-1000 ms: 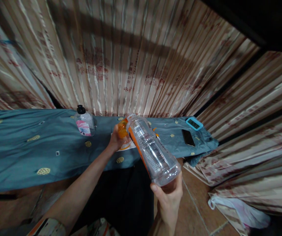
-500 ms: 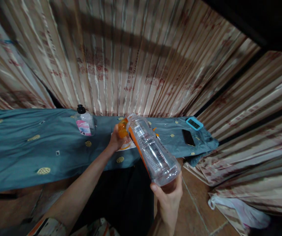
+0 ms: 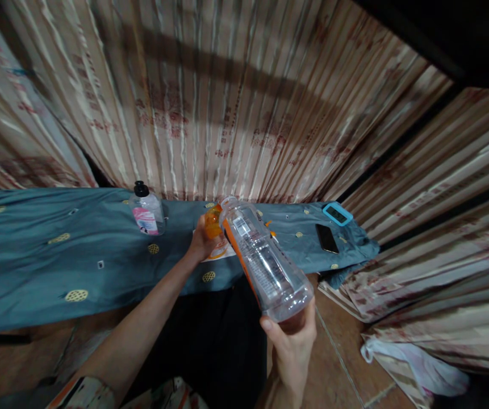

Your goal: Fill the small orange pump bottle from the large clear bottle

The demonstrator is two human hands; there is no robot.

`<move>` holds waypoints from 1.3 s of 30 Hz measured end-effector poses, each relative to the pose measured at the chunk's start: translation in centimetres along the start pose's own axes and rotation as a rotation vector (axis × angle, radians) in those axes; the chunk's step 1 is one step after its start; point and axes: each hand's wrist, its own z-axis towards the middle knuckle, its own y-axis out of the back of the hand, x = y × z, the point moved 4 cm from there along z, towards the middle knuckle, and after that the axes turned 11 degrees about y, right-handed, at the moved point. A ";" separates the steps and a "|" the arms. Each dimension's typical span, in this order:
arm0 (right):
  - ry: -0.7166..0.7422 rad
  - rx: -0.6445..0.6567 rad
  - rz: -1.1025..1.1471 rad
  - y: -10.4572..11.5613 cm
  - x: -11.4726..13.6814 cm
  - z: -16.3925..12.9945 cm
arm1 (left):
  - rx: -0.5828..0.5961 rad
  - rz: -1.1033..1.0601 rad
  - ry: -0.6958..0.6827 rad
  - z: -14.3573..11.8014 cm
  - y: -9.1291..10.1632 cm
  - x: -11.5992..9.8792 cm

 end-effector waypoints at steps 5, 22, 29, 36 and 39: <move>-0.051 -0.036 0.004 -0.1 0.1 0.0 | -0.017 -0.019 0.028 0.0 0.0 0.3; -0.066 -0.036 0.004 0.1 -0.2 0.0 | -0.013 0.020 0.030 0.1 0.0 0.1; -0.062 -0.026 -0.007 -0.1 0.1 0.1 | -0.029 0.015 0.049 0.0 0.1 0.2; -0.061 -0.031 0.007 -0.4 0.4 0.2 | -0.027 0.029 0.042 0.1 0.1 0.1; -0.065 -0.029 0.015 -0.5 0.5 0.2 | -0.010 0.040 0.047 0.2 0.0 0.0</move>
